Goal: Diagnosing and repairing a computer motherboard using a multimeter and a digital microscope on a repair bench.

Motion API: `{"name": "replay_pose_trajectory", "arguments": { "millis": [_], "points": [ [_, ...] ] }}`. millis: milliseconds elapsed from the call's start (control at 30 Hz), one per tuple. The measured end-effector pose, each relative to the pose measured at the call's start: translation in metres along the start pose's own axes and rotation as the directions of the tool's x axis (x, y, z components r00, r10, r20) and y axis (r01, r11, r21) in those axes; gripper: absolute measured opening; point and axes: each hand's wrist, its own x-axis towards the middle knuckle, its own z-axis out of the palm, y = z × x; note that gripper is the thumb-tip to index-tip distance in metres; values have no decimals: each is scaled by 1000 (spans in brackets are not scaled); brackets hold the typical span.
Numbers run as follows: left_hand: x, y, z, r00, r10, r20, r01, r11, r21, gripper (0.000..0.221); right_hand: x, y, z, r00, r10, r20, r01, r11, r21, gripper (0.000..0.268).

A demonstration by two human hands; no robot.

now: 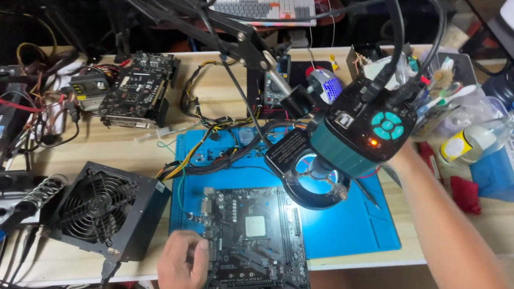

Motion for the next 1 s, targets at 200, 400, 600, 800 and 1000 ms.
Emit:
{"name": "replay_pose_trajectory", "arguments": {
  "millis": [200, 400, 600, 800, 1000],
  "points": [
    [1, 2, -4, 1000, -8, 20, 9, 998, -57, 32, -83, 73, 36, 997, -70, -29, 44, 848, -528, 36],
    [1, 4, -4, 999, -23, 35, 25, 998, -60, 35, -92, 134, 75, 825, -481, -296, 218, 755, -618, 34],
    [0, 5, -8, 998, -26, 65, 30, 998, -54, 32, -101, 110, 63, 877, -265, -400, 126, 931, -341, 19],
    [-1, 4, -8, 996, -43, 82, 47, 998, -45, 26, -86, 119, 31, 960, 278, -36, -165, 664, 729, 12],
    [1, 8, -7, 998, -17, 57, 21, 998, -55, 30, -96, 119, 47, 935, 40, 352, -335, 426, 841, 26]
  ]
}}
